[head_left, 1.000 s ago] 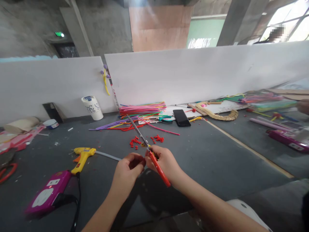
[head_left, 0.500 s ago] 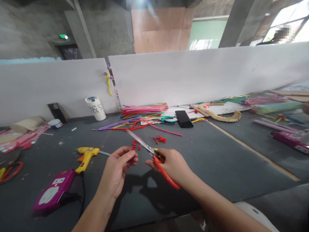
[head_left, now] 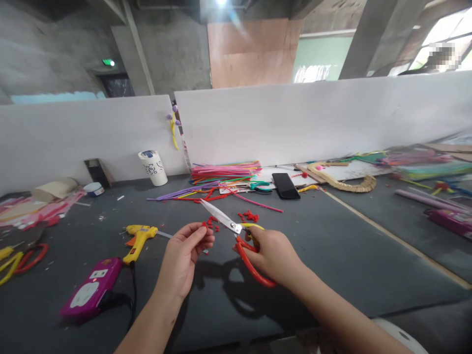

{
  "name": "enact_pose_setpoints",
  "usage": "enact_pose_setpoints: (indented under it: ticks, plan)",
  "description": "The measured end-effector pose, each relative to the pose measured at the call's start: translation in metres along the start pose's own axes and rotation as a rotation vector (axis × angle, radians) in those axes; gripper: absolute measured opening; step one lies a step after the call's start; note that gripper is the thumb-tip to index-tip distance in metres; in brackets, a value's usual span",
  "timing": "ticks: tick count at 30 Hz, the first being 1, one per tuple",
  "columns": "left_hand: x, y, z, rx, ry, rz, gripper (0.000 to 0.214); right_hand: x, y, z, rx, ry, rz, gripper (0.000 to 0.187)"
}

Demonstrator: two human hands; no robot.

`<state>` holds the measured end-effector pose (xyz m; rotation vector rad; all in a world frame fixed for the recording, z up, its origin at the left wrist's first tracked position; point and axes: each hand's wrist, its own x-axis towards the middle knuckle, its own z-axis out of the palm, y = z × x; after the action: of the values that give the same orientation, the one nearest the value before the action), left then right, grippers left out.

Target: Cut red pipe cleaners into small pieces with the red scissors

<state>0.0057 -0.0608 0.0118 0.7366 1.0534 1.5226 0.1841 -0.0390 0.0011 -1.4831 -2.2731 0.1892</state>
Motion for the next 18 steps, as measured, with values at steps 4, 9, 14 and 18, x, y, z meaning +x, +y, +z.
enact_pose_setpoints:
  ticks: [4, 9, 14, 18]
  plan:
    - [0.001, 0.001, 0.0, -0.031, 0.022, 0.065, 0.016, -0.007, -0.003, 0.004, 0.051, -0.075, -0.071, 0.032]
    - [0.0, 0.003, 0.001, -0.031, 0.007, 0.149, 0.012, -0.014, -0.007, 0.009, 0.005, -0.048, -0.179, 0.029]
    - [-0.004, 0.004, 0.001, -0.012, -0.038, 0.231, 0.004, -0.018, -0.01, 0.009, -0.045, -0.049, -0.199, 0.029]
    - [-0.005, 0.005, 0.0, 0.006, -0.051, 0.251, 0.004, -0.018, -0.009, 0.009, -0.068, -0.053, -0.196, 0.029]
